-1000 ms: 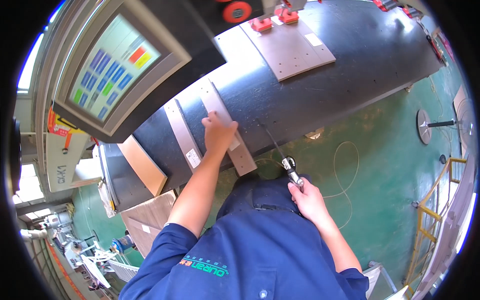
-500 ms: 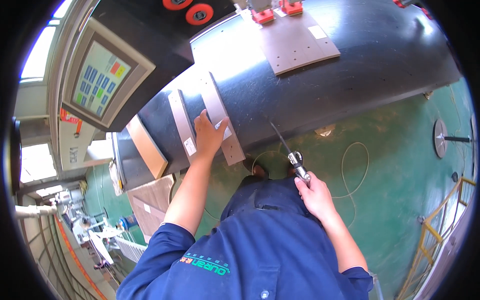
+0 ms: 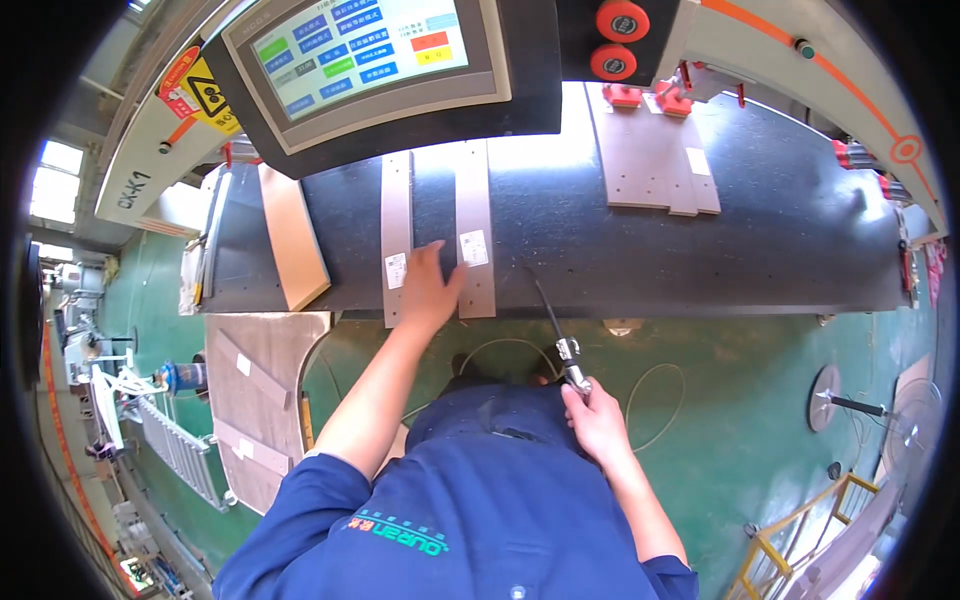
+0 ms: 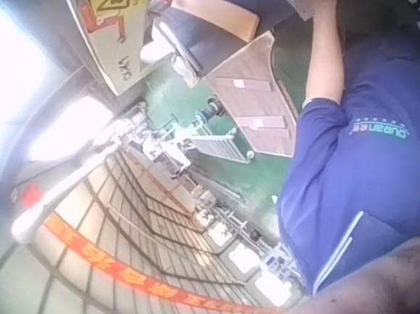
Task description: The person operates an industrial boring machine by hand, positioning wood panels against the fence and pressing buttons to activate the pneumatic drills. The person handles multiple wooden panels one at a time, flipping some over and using an air nozzle to clear dust from the machine surface.
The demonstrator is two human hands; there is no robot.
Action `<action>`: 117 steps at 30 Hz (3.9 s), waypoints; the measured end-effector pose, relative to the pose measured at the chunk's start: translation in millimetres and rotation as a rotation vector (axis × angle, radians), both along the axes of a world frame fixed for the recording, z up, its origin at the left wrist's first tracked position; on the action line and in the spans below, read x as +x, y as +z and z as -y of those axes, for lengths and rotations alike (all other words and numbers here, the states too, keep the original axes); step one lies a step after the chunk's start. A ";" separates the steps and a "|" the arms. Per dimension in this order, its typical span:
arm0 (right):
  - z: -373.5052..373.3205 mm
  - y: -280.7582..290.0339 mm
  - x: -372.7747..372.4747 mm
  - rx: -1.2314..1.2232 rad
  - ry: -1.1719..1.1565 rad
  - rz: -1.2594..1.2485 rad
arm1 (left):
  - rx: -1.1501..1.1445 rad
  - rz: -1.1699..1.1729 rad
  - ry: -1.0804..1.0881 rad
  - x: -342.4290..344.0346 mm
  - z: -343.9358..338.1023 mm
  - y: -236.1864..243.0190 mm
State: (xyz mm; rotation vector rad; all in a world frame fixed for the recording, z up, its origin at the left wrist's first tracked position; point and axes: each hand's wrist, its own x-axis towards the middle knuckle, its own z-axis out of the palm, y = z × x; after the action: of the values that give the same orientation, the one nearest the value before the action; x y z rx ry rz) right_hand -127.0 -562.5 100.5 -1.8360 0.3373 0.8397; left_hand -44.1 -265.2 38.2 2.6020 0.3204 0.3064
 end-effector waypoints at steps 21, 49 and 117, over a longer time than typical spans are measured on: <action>-56.9 -16.6 3.7 -0.051 -0.219 0.148 | -0.302 0.070 -0.129 -92.3 -50.9 34.8; 8.1 -18.0 27.6 -0.076 -0.236 0.168 | -0.381 -0.259 -0.394 -33.9 41.7 43.7; 86.2 -22.7 49.8 0.250 -0.533 0.009 | 0.209 -0.084 -0.459 153.2 195.7 -22.2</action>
State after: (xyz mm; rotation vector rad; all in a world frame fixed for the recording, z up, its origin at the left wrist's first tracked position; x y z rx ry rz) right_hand -77.2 -648.7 77.8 -1.4197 0.6503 0.4757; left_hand 109.0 -460.9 16.0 2.7992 -0.2980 0.0707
